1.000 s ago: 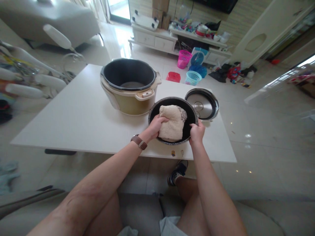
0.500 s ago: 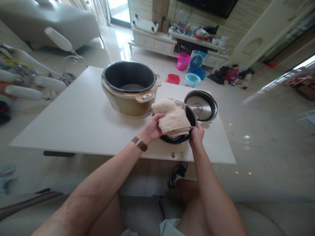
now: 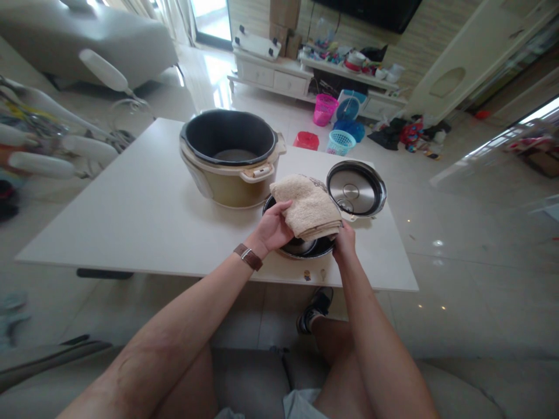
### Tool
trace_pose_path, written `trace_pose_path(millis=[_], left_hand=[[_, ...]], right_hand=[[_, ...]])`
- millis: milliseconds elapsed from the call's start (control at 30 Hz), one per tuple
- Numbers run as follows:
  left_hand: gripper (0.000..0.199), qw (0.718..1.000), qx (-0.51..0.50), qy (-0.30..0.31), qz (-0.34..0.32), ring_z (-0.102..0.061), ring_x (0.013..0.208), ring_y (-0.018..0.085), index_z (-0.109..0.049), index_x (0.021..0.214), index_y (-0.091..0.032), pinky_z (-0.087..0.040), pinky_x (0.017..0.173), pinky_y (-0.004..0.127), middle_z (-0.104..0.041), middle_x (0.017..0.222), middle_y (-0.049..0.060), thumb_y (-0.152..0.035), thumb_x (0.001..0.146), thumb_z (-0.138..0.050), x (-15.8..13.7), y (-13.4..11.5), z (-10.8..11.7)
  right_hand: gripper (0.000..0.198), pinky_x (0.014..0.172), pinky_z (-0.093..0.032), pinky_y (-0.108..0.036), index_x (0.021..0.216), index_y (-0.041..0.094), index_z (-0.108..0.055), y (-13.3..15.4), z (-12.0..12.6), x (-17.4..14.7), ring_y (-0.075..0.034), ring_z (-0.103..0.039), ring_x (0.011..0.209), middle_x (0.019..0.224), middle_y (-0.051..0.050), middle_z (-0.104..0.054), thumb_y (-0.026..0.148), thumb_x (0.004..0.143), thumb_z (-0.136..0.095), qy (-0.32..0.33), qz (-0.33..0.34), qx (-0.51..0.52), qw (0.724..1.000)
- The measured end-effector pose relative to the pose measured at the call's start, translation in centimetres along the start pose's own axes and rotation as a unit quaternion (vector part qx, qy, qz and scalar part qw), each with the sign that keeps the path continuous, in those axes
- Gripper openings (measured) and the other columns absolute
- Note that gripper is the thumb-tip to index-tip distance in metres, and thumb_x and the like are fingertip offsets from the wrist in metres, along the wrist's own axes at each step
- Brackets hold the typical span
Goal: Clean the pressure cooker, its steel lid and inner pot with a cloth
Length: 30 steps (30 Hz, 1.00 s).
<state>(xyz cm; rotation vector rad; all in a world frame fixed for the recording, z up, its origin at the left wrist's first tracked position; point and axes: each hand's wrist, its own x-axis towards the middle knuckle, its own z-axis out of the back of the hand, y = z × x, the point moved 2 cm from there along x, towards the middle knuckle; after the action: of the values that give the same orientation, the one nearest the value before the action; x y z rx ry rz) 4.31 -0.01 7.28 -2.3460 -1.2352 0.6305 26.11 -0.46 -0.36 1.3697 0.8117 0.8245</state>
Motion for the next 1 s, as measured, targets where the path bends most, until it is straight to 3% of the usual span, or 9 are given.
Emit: trace_pose_path(millis=[100, 233, 367, 433, 533, 600, 700, 833, 1000], left_hand=[[0.048, 1.000, -0.004, -0.001, -0.001, -0.070, 0.126, 0.033, -0.063, 0.129, -0.010, -0.056, 0.111, 0.053, -0.079, 0.118, 0.016, -0.032, 0.088, -0.055, -0.1, -0.1, -0.2], [0.046, 1.000, -0.015, -0.012, -0.017, -0.069, 0.128, 0.032, -0.063, 0.129, -0.010, -0.056, 0.111, 0.051, -0.078, 0.120, 0.016, -0.031, 0.089, -0.054, -0.2, -0.3, -0.4], [0.044, 0.998, -0.014, -0.024, -0.051, -0.068, 0.130, 0.032, -0.064, 0.127, -0.012, -0.056, 0.111, 0.050, -0.077, 0.124, 0.014, -0.032, 0.089, -0.056, -0.2, -0.7, -0.5], [0.044, 0.997, -0.012, -0.023, -0.067, -0.067, 0.131, 0.032, -0.064, 0.128, -0.013, -0.056, 0.111, 0.049, -0.076, 0.127, 0.014, -0.033, 0.089, -0.057, -0.1, -0.9, -0.6], [0.044, 0.996, -0.014, -0.017, -0.082, -0.066, 0.132, 0.032, -0.064, 0.129, -0.013, -0.056, 0.111, 0.050, -0.075, 0.128, 0.013, -0.034, 0.091, -0.057, -0.1, -0.9, -1.0], [0.043, 0.997, -0.010, -0.013, -0.079, -0.067, 0.131, 0.032, -0.064, 0.129, -0.014, -0.055, 0.112, 0.050, -0.075, 0.128, 0.013, -0.034, 0.091, -0.057, -0.2, -0.9, -1.3], [0.040, 0.998, 0.003, 0.002, -0.055, -0.067, 0.131, 0.032, -0.065, 0.126, -0.013, -0.054, 0.113, 0.050, -0.076, 0.125, 0.014, -0.034, 0.092, -0.058, -0.5, -0.6, -1.6], [0.034, 0.999, 0.012, 0.030, -0.019, -0.069, 0.129, 0.030, -0.067, 0.120, -0.013, -0.052, 0.116, 0.046, -0.078, 0.121, 0.013, -0.028, 0.090, -0.061, -1.4, -0.2, -1.6], [0.038, 0.997, 0.025, 0.074, -0.002, -0.073, 0.119, 0.027, -0.067, 0.120, -0.016, -0.056, 0.108, 0.040, -0.077, 0.122, 0.012, -0.018, 0.083, -0.069, -2.2, 0.6, -1.4]], right_hand=[[0.039, 0.074, -0.056, -0.033, 0.094, 0.016, -0.078, 0.4, -0.7, -0.7, -0.020, -0.066, 0.079, 0.080, 0.000, -0.077, 0.038, 0.062, -0.072, 0.012, -0.072, 0.009, 0.997], [0.041, 0.077, -0.054, -0.033, 0.096, 0.017, -0.077, 1.6, -1.2, -1.2, -0.021, -0.065, 0.085, 0.087, -0.002, -0.079, 0.040, 0.063, -0.076, 0.020, -0.076, 0.006, 0.997], [0.024, 0.078, -0.049, -0.032, 0.077, 0.021, -0.068, 3.6, 0.0, -3.0, -0.018, -0.061, 0.079, 0.078, 0.000, -0.070, 0.041, 0.079, -0.056, -0.113, 0.015, -0.069, 0.991], [0.032, 0.074, -0.047, -0.033, 0.064, 0.024, -0.058, 4.8, 0.4, -5.1, -0.018, -0.055, 0.069, 0.067, 0.001, -0.060, 0.040, 0.088, -0.044, -0.150, 0.083, -0.121, 0.978], [0.046, 0.075, -0.047, -0.034, 0.062, 0.024, -0.060, 5.9, 0.0, -8.8, -0.019, -0.056, 0.069, 0.064, -0.001, -0.059, 0.046, 0.096, -0.038, -0.101, 0.154, -0.159, 0.970], [0.052, 0.075, -0.050, -0.035, 0.070, 0.023, -0.069, 6.1, -1.1, -10.5, -0.020, -0.062, 0.072, 0.070, -0.004, -0.068, 0.054, 0.098, -0.039, -0.009, 0.128, -0.110, 0.986], [0.048, 0.085, -0.056, -0.040, 0.090, 0.022, -0.076, 6.9, -3.1, -11.1, -0.025, -0.071, 0.088, 0.087, -0.006, -0.077, 0.065, 0.090, -0.053, 0.102, 0.053, 0.054, 0.992], [0.052, 0.109, -0.052, -0.047, 0.117, 0.027, -0.074, 9.7, -4.1, -10.3, -0.026, -0.067, 0.122, 0.114, -0.006, -0.078, 0.067, 0.085, -0.061, 0.108, 0.000, 0.244, 0.964], [0.062, 0.111, -0.051, -0.059, 0.124, 0.024, -0.072, 10.4, -3.5, -9.2, -0.033, -0.064, 0.131, 0.120, -0.011, -0.077, 0.071, 0.085, -0.060, 0.149, -0.098, 0.298, 0.938]])
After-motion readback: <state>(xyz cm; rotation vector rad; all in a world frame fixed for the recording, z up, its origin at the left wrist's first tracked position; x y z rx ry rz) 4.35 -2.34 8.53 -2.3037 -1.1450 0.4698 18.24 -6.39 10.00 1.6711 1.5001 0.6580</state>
